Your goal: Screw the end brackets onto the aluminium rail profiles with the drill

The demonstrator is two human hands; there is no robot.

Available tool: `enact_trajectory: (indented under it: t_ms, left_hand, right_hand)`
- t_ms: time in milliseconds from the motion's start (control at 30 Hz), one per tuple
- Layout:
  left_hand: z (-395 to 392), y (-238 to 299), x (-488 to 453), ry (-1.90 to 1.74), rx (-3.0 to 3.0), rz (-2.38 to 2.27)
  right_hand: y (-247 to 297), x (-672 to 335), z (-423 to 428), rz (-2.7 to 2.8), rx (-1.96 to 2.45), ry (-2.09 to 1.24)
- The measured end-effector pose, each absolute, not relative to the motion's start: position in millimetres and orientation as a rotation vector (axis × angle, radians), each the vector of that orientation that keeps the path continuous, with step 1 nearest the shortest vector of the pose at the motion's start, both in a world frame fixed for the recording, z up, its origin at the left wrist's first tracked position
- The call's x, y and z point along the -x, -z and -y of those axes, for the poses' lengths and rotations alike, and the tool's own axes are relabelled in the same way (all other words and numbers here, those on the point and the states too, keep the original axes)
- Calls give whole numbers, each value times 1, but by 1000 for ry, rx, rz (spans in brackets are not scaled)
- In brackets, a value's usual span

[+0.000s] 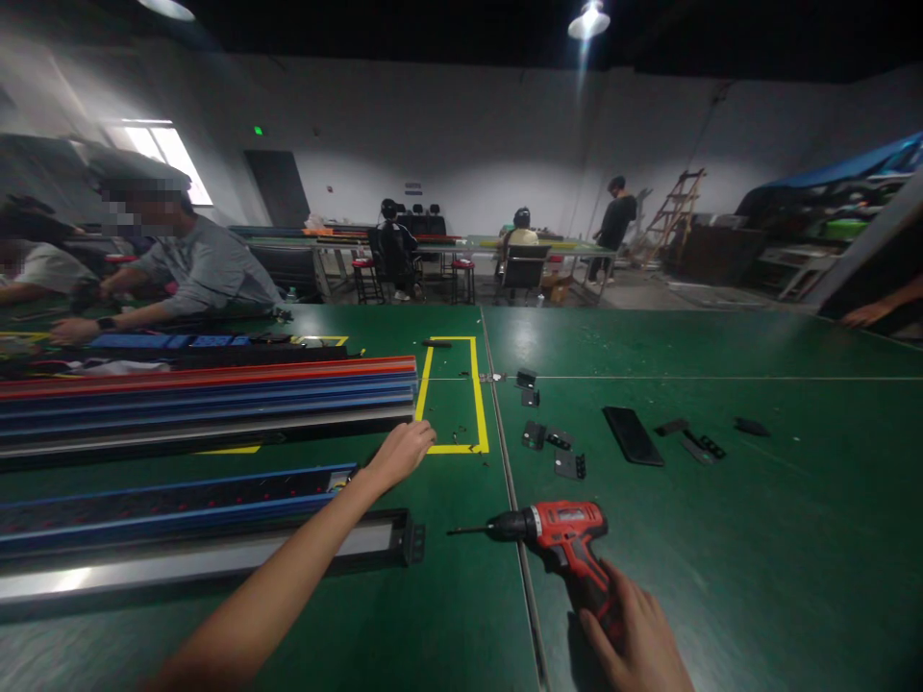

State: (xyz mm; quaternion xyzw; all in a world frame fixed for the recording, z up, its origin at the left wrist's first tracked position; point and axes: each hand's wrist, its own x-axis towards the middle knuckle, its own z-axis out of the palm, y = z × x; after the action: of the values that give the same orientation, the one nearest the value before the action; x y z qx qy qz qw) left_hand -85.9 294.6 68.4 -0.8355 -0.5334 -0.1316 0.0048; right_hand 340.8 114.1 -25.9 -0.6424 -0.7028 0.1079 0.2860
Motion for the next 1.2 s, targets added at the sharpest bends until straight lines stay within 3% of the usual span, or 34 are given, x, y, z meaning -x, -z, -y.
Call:
enact_trajectory:
  t_ms: [67,200,367,467,700,1200]
  left_hand:
    - [-271,-81,81,568,2555,1678]
    - [-204,-94,62,1293,2516,1809]
    - [-125,-70,18,2333,2056,2384]
    - [-99,-48,-10,2650,1652,2642]
    - [-100,-26,-52,3067,937,2861]
    - [-121,-21,-52,2955,647,3066]
  right_hand:
    - [20,-338,-113,1874,1726,-306]
    - [5,-331,-111,1862,1763,-311]
    - [1,-330,-108,1856,1746,-333]
    - [5,-334,-104,1860,1722,-312]
    - [15,-348,-88,1816,1687,-268]
    - [11,-348,-83,1806,1720,-244]
